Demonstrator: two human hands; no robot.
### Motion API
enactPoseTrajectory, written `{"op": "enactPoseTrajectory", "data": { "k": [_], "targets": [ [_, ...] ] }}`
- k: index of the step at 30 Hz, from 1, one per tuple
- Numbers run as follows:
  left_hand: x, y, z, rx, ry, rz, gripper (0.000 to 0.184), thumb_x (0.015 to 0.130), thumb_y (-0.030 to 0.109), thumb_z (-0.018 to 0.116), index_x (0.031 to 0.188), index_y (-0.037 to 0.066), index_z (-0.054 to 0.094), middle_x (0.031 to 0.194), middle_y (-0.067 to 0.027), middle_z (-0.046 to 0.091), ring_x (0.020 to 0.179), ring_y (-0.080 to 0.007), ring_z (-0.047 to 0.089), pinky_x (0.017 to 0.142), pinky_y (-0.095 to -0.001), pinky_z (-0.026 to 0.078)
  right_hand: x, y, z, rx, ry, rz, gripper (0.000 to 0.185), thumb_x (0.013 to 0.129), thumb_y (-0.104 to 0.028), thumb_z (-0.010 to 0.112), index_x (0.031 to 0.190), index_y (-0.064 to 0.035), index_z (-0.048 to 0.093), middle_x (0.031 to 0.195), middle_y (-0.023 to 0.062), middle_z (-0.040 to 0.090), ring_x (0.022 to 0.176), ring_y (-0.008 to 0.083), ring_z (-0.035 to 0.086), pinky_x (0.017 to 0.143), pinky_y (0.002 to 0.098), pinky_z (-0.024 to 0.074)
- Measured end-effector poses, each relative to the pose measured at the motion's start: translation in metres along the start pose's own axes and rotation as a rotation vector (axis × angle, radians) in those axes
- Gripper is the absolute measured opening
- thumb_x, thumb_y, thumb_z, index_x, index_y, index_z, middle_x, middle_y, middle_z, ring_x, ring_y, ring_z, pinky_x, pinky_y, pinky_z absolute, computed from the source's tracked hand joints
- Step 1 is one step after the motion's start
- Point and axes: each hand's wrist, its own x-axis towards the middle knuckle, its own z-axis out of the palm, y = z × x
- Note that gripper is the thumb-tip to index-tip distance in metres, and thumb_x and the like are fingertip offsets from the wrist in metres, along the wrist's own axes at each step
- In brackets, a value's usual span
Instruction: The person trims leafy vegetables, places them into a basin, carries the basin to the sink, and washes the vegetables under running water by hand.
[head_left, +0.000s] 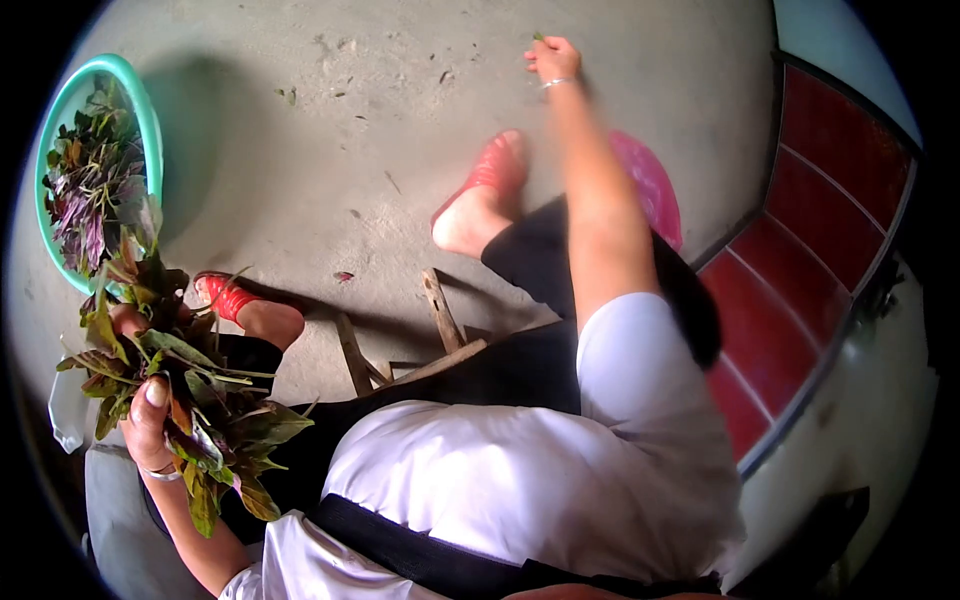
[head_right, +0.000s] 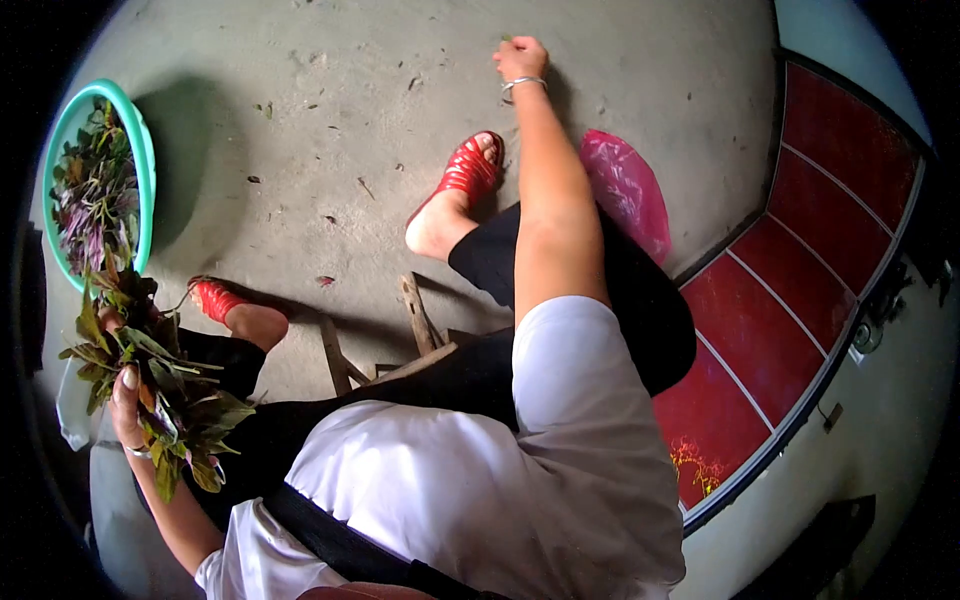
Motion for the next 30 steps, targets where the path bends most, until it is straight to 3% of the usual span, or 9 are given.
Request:
{"op": "enactPoseTrajectory", "data": {
  "k": [2, 6, 10, 11, 17, 23, 26, 29, 30],
  "targets": [
    [0.001, 0.005, -0.010, 0.076, -0.054, -0.047, 0.070, 0.065, 0.035, 0.070, 0.119, 0.004, 0.038, 0.110, -0.0137, 0.048, 0.102, -0.0262, 0.049, 0.090, -0.0394, 0.040, 0.003, 0.014, -0.021, 0.051, 0.035, 0.008, 0.012, 0.075, -0.003, 0.058, 0.084, 0.0012, 0.053, 0.068, 0.0102, 0.061, 0.049, 0.0171, 0.061, 0.043, 0.0275, 0.0483],
    [0.001, 0.007, -0.026, 0.174, -0.084, -0.088, 0.072, 0.066, 0.036, 0.070, 0.121, 0.004, 0.036, 0.111, -0.0125, 0.047, 0.103, -0.0255, 0.049, 0.092, -0.0385, 0.039, -0.014, 0.025, -0.042, -0.088, -0.077, 0.089, 0.012, 0.075, 0.002, 0.055, 0.086, 0.0026, 0.050, 0.070, 0.0123, 0.061, 0.055, 0.0190, 0.063, 0.047, 0.0279, 0.0517],
    [-0.002, 0.008, -0.030, 0.211, -0.057, -0.118, 0.074, 0.067, 0.036, 0.070, 0.123, 0.004, 0.035, 0.113, -0.0130, 0.047, 0.104, -0.0253, 0.049, 0.093, -0.0379, 0.038, -0.022, 0.032, -0.028, 0.047, -0.072, 0.065, 0.015, 0.075, 0.006, 0.052, 0.090, 0.0031, 0.049, 0.073, 0.0137, 0.059, 0.051, 0.0185, 0.061, 0.045, 0.0286, 0.0520],
    [-0.002, 0.006, -0.039, 0.223, -0.051, -0.134, 0.075, 0.067, 0.036, 0.070, 0.124, 0.004, 0.035, 0.114, -0.0133, 0.047, 0.104, -0.0254, 0.049, 0.093, -0.0380, 0.038, -0.024, 0.030, -0.026, -0.004, -0.079, 0.072, 0.016, 0.075, 0.004, 0.052, 0.091, -0.0002, 0.052, 0.075, 0.0111, 0.059, 0.061, 0.0183, 0.062, 0.052, 0.0311, 0.0523],
    [-0.002, 0.008, -0.030, 0.180, -0.074, -0.068, 0.070, 0.066, 0.033, 0.070, 0.121, 0.004, 0.037, 0.113, -0.0141, 0.047, 0.103, -0.0260, 0.050, 0.094, -0.0395, 0.038, 0.032, 0.101, -0.008, -0.504, 0.007, -0.304, 0.019, 0.078, -0.002, 0.055, 0.098, -0.0046, 0.054, 0.069, 0.0087, 0.060, 0.057, 0.0163, 0.060, 0.049, 0.0288, 0.0487],
    [-0.002, 0.015, -0.006, 0.072, -0.060, -0.034, 0.072, 0.065, 0.031, 0.071, 0.121, 0.002, 0.037, 0.111, -0.0139, 0.048, 0.103, -0.0255, 0.050, 0.093, -0.0390, 0.039, -0.018, 0.035, -0.018, -0.700, -0.060, -0.337, 0.015, 0.082, -0.017, 0.055, 0.085, -0.0038, 0.059, 0.067, 0.0096, 0.060, 0.063, 0.0224, 0.061, 0.060, 0.0366, 0.0485],
    [-0.004, 0.015, -0.007, 0.072, -0.062, -0.035, 0.074, 0.064, 0.031, 0.072, 0.121, 0.000, 0.037, 0.110, -0.0140, 0.049, 0.101, -0.0258, 0.051, 0.093, -0.0386, 0.039, -0.035, 0.025, -0.019, -0.973, 0.040, -0.649, 0.021, 0.083, -0.023, 0.054, 0.091, -0.0039, 0.057, 0.074, 0.0111, 0.061, 0.065, 0.0259, 0.059, 0.066, 0.0399, 0.0476],
    [-0.007, 0.014, -0.010, 0.092, -0.029, -0.046, 0.074, 0.063, 0.031, 0.072, 0.121, 0.000, 0.039, 0.110, -0.0128, 0.049, 0.102, -0.0254, 0.050, 0.094, -0.0383, 0.038, -0.023, 0.043, -0.006, -0.912, 0.117, -0.714, 0.019, 0.084, -0.020, 0.053, 0.095, -0.0049, 0.055, 0.076, 0.0097, 0.061, 0.062, 0.0218, 0.058, 0.064, 0.0371, 0.0488],
    [-0.007, 0.013, -0.013, 0.099, -0.015, -0.053, 0.074, 0.062, 0.031, 0.072, 0.120, 0.000, 0.039, 0.110, -0.0122, 0.049, 0.102, -0.0251, 0.050, 0.094, -0.0382, 0.038, -0.018, 0.048, 0.001, -0.763, 0.019, -0.637, 0.018, 0.084, -0.019, 0.053, 0.095, -0.0050, 0.055, 0.076, 0.0088, 0.060, 0.062, 0.0200, 0.058, 0.063, 0.0361, 0.0490]
  ]
}}
